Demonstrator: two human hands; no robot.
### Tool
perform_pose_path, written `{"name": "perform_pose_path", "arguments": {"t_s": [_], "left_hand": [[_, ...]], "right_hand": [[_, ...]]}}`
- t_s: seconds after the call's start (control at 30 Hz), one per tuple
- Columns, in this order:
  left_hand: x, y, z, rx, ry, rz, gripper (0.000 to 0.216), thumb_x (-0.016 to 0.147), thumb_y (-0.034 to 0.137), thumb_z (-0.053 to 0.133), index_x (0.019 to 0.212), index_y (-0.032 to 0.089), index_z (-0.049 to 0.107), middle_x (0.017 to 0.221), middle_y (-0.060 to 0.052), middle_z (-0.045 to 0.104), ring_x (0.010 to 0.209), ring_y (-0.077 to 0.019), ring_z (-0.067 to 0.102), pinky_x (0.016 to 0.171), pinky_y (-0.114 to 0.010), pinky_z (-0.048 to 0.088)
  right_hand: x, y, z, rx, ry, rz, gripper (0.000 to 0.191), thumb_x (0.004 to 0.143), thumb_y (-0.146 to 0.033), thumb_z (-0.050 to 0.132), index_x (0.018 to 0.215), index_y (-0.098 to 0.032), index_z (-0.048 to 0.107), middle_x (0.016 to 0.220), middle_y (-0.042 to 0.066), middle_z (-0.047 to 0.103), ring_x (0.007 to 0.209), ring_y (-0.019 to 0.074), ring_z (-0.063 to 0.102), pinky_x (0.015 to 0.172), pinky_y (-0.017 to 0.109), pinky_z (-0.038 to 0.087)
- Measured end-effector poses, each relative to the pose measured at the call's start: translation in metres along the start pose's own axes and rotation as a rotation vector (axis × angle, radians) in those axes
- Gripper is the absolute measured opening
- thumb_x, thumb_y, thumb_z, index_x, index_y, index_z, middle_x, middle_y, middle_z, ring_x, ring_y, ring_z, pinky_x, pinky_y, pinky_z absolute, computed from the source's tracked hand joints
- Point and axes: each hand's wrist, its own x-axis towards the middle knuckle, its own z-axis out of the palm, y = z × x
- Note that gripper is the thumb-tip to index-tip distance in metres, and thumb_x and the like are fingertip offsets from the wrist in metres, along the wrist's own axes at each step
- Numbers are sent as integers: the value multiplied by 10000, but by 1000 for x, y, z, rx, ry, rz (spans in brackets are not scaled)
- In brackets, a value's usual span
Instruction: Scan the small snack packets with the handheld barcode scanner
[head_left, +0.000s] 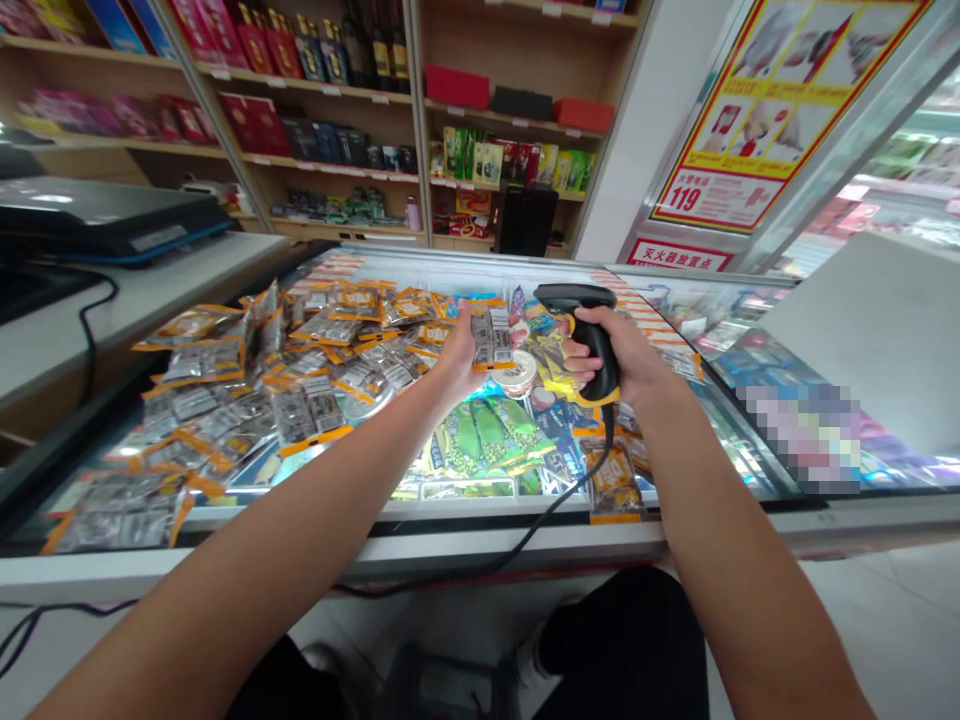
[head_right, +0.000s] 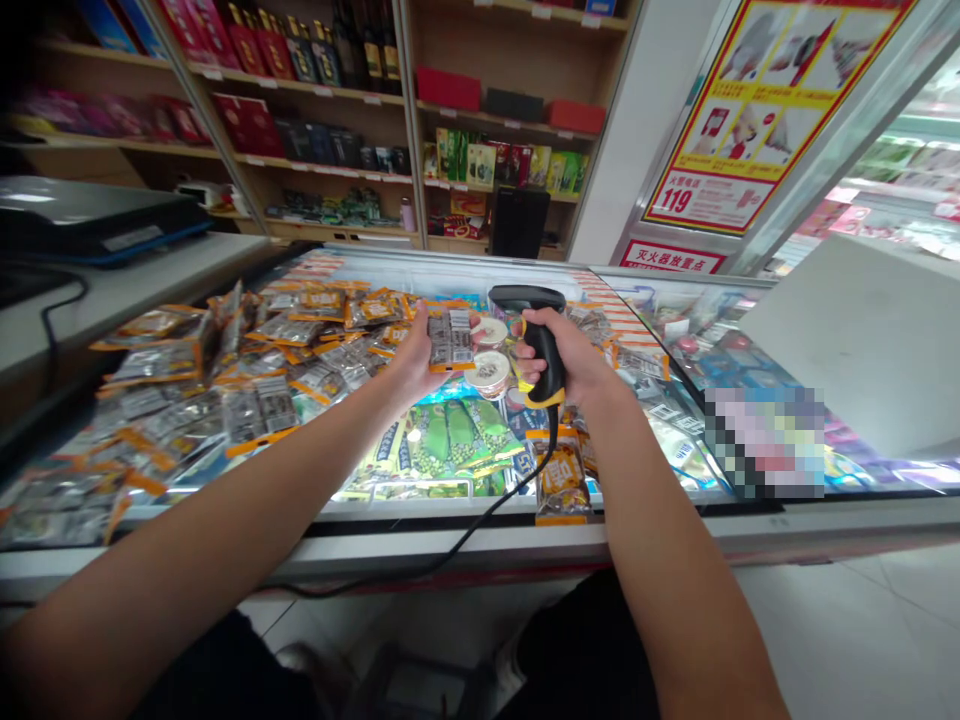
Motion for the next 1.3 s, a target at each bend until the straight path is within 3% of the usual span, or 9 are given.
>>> {"name": "perform_pose_path", "arguments": {"t_s": [0.2,0.4,0.53,0.73,1.13,1.3], "left_hand": [[7,7,-14,-65,-12,28,646,979,697,328,1261,214,651,1040,-101,775,813,-216,720,727,-356,547],[15,8,-23,-140,0,90,614,973,699,352,1325,262,602,1111,-77,756,980,-229,733,867,-397,554],[14,10,-20,-156,15,101,599,979,693,335,1315,274,600,1102,-85,750,962,-224,737,894,-402,546],[12,14,-15,-145,74,142,605,976,701,320,1299,280,609,1127,-87,741,969,-231,734,865,-390,542],[3,18,-7,-149,57,170,604,980,698,332,1297,267,611,1086,-80,736,869,-202,714,796,-365,552],[7,25,-8,-43,74,210,608,971,711,341,1270,266,628,1120,-97,726,980,-255,702,818,-397,543]], "right_hand": [[1,12,5,-242,9,61,242,893,-405,652,818,-189,574,572,-20,484,429,70,361,390,206,330],[1,17,2,-393,-33,134,304,902,-473,654,801,-190,608,561,2,500,425,86,372,367,219,352],[3,19,2,-445,-42,127,356,897,-499,662,733,-190,595,550,23,511,425,99,415,362,223,340],[4,19,1,-418,-66,140,346,910,-497,653,765,-186,609,555,24,519,420,96,418,369,224,347],[1,16,3,-424,-61,124,372,908,-509,642,733,-183,598,556,18,494,412,78,372,356,210,315],[0,16,5,-351,-28,103,309,882,-477,677,781,-194,604,541,3,480,422,92,364,348,217,312]]}}
